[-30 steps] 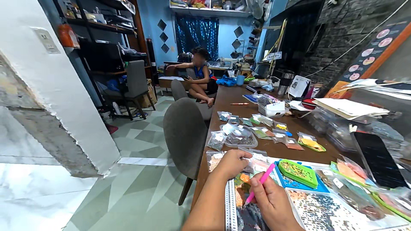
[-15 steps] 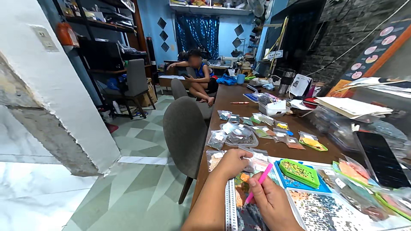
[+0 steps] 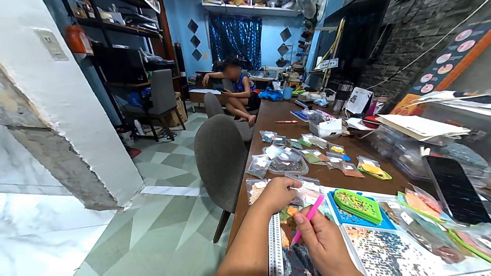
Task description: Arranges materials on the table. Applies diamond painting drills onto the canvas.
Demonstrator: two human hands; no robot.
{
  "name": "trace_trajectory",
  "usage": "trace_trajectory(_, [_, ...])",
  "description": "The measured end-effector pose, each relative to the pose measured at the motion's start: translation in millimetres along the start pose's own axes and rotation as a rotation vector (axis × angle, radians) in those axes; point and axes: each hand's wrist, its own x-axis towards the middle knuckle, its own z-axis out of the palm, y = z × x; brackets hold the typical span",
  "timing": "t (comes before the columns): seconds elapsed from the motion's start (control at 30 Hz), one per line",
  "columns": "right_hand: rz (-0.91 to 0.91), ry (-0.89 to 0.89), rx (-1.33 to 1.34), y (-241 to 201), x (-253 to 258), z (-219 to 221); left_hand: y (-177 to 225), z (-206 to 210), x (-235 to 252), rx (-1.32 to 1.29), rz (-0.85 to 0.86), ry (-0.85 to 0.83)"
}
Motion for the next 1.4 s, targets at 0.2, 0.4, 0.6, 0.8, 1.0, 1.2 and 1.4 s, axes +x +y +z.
trace_trajectory(0.2, [-0.218, -0.021, -0.172, -3.7, 1.0, -0.6, -0.9, 0.4, 0.1, 0.000, 0.017, 0.002])
trace_trajectory(0.4, [-0.079, -0.049, -0.092, -5.3, 0.2, -2.5, 0.2, -0.1, 0.0, 0.014, 0.008, 0.000])
trace_trajectory(0.6, [0.109, -0.008, 0.078, -7.5, 4.4, -7.6, -0.6, 0.1, -0.3, -0.012, 0.008, 0.000])
trace_trajectory(0.8, [0.098, -0.001, 0.151, -9.1, 9.7, -15.1, 0.0, -0.3, -0.5, 0.002, 0.007, -0.003])
trace_trajectory(1.0, [0.264, 0.022, 0.180, -14.8, 23.6, -45.9, 0.8, -1.0, -0.9, -0.020, -0.006, -0.009])
trace_trajectory(1.2, [0.166, -0.073, 0.182, -7.5, 28.0, -101.8, 2.1, -2.8, -2.2, -0.054, -0.035, 0.007])
trace_trajectory(1.4, [0.118, -0.097, 0.015, 30.3, 5.2, -169.2, 1.2, -6.8, -2.6, -0.188, 0.008, -0.079])
